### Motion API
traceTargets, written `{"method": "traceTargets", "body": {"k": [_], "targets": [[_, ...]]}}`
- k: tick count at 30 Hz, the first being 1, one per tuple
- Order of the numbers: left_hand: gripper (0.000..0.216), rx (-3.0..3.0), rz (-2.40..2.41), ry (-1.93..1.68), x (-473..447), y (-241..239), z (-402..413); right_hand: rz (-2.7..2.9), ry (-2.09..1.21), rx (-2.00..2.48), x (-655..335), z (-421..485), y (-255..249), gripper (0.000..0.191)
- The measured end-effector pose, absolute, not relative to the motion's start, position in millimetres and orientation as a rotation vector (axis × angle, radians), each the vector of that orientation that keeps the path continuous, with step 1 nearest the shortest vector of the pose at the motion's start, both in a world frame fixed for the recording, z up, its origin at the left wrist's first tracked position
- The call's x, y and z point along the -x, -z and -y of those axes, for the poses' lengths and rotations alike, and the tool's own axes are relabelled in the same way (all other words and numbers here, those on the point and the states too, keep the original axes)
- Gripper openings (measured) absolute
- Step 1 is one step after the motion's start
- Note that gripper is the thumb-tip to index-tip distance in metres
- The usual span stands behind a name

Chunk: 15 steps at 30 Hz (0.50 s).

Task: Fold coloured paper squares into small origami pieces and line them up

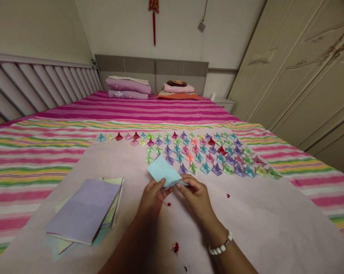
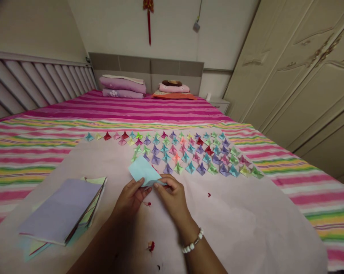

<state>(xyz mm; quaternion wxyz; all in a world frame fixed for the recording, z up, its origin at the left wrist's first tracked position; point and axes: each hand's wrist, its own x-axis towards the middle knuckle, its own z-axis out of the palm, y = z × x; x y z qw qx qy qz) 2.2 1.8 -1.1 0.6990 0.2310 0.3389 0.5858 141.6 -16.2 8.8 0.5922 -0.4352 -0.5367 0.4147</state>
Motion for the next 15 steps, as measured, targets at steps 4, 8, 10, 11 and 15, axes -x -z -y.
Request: {"method": "traceTargets", "body": {"k": [4,8,10,11,15], "targets": [[0.038,-0.579,-0.761,-1.300,-3.1,0.1,0.6,1.144,-1.072,0.998,-142.2,15.9,-11.9,0.018],[0.039,-0.733,-0.771,-1.266,-3.0,3.3,2.0,1.064,-1.163,0.992,-143.0,16.3,-13.5,0.022],[0.035,-0.746,-0.827,-1.286,-3.0,5.4,1.7,1.047,-1.191,0.993,-142.5,16.7,-13.3,0.023],[0.034,-0.734,-0.856,-1.299,-3.1,6.3,1.5,1.041,-1.207,0.991,-141.9,16.9,-13.0,0.023],[0.036,-0.728,-0.900,-1.311,-3.4,8.9,0.9,0.999,-1.206,0.979,-138.9,16.2,-11.3,0.025]]}}
